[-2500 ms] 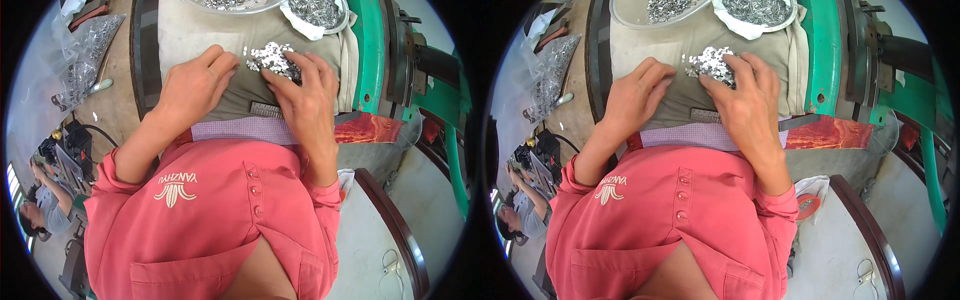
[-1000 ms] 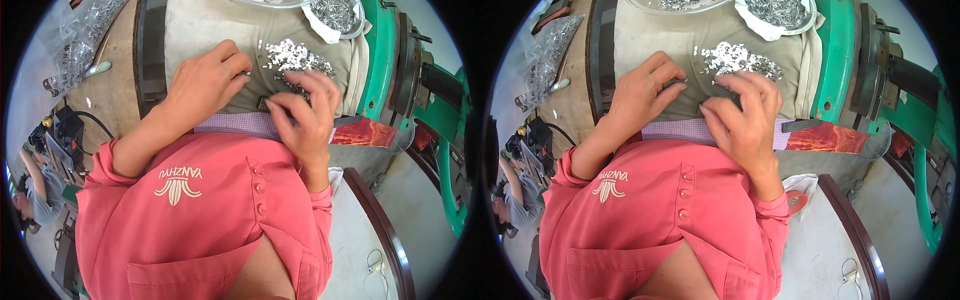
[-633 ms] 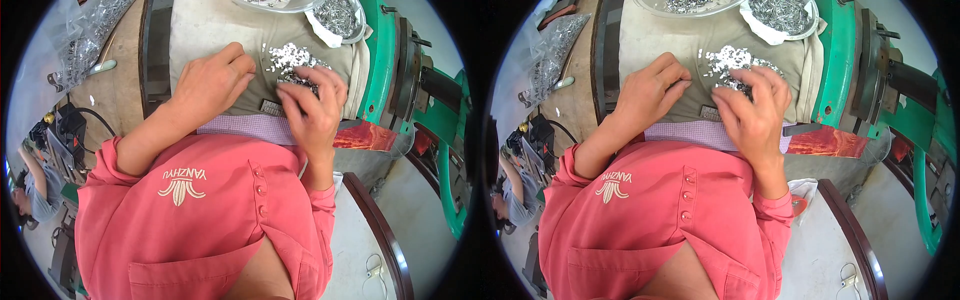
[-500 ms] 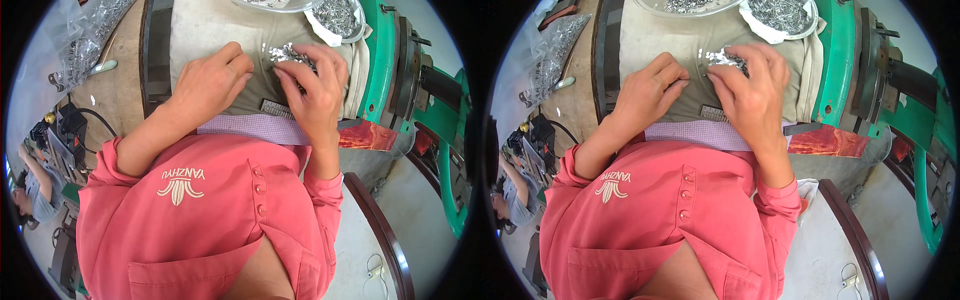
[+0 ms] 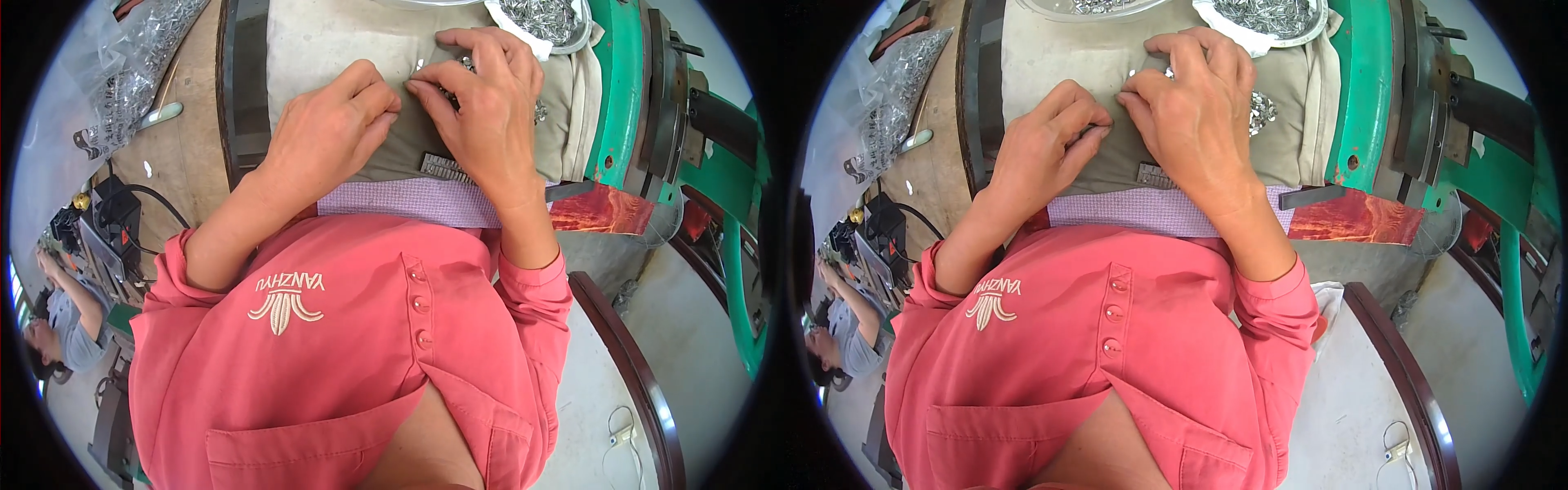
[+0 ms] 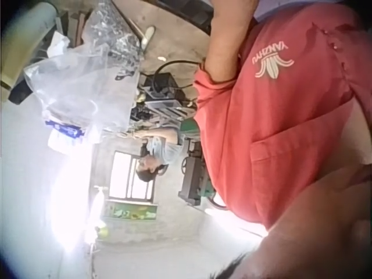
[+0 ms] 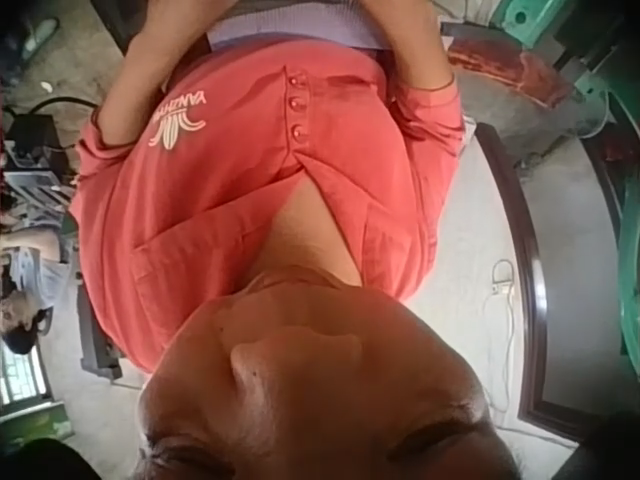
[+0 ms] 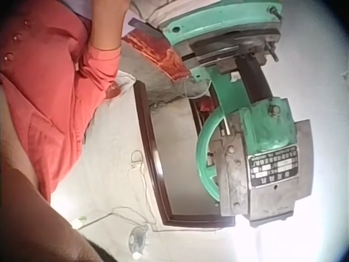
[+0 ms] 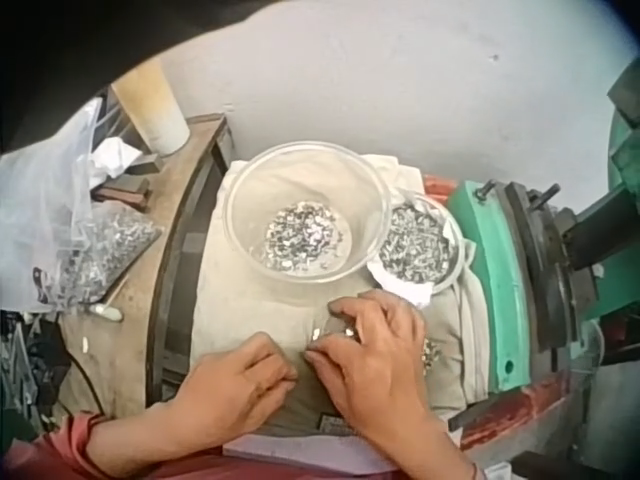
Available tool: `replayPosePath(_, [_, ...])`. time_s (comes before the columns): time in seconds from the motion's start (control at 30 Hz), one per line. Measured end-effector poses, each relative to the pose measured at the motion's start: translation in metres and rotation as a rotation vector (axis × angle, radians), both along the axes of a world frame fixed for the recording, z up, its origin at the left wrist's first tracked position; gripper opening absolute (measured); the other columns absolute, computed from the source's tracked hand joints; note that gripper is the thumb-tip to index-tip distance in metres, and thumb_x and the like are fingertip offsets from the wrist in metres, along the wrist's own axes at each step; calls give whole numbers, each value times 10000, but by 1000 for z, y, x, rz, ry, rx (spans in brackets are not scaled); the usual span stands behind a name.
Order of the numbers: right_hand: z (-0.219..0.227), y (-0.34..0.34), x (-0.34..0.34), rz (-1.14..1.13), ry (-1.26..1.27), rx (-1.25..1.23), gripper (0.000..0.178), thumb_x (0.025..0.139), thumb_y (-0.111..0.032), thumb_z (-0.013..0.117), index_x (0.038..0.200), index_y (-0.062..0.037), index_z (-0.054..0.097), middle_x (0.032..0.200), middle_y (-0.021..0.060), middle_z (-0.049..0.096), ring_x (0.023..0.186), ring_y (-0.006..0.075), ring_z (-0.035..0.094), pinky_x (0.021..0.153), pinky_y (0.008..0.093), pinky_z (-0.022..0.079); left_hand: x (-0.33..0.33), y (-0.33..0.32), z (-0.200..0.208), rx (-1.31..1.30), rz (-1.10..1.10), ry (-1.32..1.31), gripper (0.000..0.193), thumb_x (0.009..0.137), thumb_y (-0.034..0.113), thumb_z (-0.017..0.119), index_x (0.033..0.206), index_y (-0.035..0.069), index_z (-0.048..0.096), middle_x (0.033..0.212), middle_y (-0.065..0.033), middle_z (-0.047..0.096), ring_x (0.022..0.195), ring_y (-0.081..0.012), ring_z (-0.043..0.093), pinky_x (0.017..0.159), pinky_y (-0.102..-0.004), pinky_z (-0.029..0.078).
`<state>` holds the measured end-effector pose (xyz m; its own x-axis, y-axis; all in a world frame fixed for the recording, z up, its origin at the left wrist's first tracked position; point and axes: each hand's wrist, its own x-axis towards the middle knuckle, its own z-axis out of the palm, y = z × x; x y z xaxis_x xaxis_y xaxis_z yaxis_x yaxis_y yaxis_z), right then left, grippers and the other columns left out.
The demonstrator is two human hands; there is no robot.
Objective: The person inserts small metal studs into a metal template by hand, then uses a manual press machine to secure them.
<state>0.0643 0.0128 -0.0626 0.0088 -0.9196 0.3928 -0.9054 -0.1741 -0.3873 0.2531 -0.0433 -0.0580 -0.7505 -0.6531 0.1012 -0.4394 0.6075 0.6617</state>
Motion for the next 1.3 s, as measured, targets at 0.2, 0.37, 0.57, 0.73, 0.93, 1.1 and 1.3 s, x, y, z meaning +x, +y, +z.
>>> replayPosePath(0.2, [0,3,1,-37,13,-19,144,672,-124,798,769,-74,705,1150,50,635,1172,312,504,988,473,362,-1,9,12,74,-122,66,139,822,36,707,946,56,646,938,-65,592,751,-267,620,638,-354,503])
replayPosePath(0.37, [0,7,-4,-22,-64,-61,143,659,-114,800,756,-96,697,1145,30,645,1163,317,517,983,474,356,-6,14,12,108,-180,140,170,781,14,734,921,44,643,951,-63,595,779,-264,617,645,-349,502])
replayPosePath(0.57, [1,33,-16,-84,-104,-74,157,656,-106,811,763,-117,697,1132,14,660,1163,317,517,980,466,341,-14,18,6,81,-261,185,151,778,38,742,883,36,633,974,-64,591,836,-269,603,697,-369,499])
replayPosePath(0.73, [13,67,-12,-75,-127,19,173,667,-94,815,796,-125,704,1146,12,659,1203,328,494,1001,441,342,-19,21,-1,28,-285,184,135,795,70,732,887,40,637,981,-65,591,846,-269,602,716,-380,502])
replayPosePath(0.93, [5,91,0,-122,-119,100,203,660,-114,836,827,-151,725,1156,-10,655,1210,315,486,1012,419,329,-19,19,-1,44,-280,150,167,783,41,739,911,35,633,993,-71,595,868,-276,608,725,-379,510])
replayPosePath(1.1, [8,85,-6,-122,-128,78,212,667,-128,845,855,-167,754,1135,-13,658,1200,311,490,1003,425,353,-15,20,-2,57,-260,154,208,773,46,755,928,37,618,1007,-77,599,887,-283,608,729,-381,510])
replayPosePath(1.3, [4,59,-15,-115,-55,5,182,692,-129,828,853,-170,754,1114,-5,657,1191,310,497,993,436,347,-13,20,-1,82,-278,159,219,770,62,765,913,35,601,1026,-82,598,899,-291,605,739,-388,506])
